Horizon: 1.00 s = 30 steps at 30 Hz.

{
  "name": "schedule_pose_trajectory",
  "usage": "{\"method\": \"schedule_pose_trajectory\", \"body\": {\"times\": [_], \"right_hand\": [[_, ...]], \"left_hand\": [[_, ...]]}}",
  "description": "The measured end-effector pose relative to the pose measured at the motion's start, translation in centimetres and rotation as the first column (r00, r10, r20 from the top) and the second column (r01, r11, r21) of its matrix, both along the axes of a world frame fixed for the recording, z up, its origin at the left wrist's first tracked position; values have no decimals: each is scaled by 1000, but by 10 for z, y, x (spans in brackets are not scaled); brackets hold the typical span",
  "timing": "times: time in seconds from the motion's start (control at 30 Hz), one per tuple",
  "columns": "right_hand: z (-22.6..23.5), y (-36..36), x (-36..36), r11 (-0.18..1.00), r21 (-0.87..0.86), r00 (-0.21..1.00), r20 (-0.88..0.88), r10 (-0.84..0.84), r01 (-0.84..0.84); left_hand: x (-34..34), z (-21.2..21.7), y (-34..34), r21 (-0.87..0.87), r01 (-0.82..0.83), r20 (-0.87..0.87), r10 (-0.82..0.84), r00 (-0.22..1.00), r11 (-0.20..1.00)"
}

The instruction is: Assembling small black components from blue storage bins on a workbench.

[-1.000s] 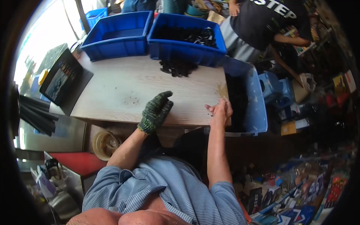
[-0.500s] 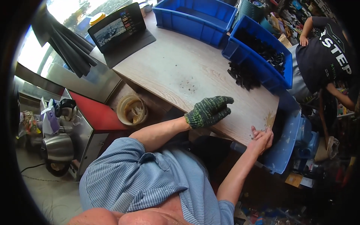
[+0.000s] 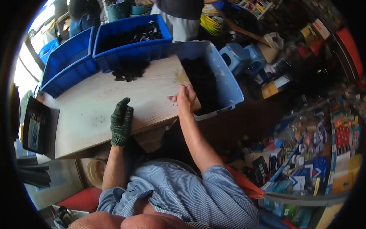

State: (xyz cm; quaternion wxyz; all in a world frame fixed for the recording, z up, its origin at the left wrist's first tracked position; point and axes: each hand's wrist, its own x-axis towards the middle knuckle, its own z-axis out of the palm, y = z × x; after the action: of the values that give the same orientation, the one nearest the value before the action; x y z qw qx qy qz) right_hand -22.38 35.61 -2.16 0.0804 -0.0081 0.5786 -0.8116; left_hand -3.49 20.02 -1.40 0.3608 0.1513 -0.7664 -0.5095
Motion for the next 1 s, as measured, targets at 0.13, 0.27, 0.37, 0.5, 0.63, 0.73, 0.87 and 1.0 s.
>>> {"method": "schedule_pose_trajectory", "body": {"times": [0.13, 0.27, 0.37, 0.5, 0.63, 0.73, 0.87, 1.0], "right_hand": [[-1, 4, -1, 999, -12, 999, -30, 39, -40], [-8, 3, -3, 999, -39, 999, -32, 37, -38], [-12, 3, -5, 998, -51, 997, -62, 34, -37], [-13, 2, -4, 997, -54, 997, -67, 43, -47], [-12, 0, -2, 998, -42, 994, -98, 39, -43], [-12, 0, -3, 998, -29, 994, -93, 59, -61], [-9, 1, -1, 998, -56, 993, -118, 22, -29], [-4, 3, 1, 997, -2, 991, -110, 80, -80]], "left_hand": [[-1, -13, -6, -23, 14, 78, -12, 997, 1000], [0, -6, -2, 80, 24, 144, -35, 989, 996], [-4, -28, -11, -128, 1, 54, 6, 999, 992], [-5, -36, -13, -62, 15, 38, -13, 999, 998], [-3, -28, -9, 134, 12, 126, -29, 992, 991], [-4, -33, -14, -104, -12, 76, 20, 997, 994], [-4, -11, -2, -97, 3, 99, 6, 995, 995], [-4, 3, -1, 221, 88, 108, -114, 988, 971]]}}
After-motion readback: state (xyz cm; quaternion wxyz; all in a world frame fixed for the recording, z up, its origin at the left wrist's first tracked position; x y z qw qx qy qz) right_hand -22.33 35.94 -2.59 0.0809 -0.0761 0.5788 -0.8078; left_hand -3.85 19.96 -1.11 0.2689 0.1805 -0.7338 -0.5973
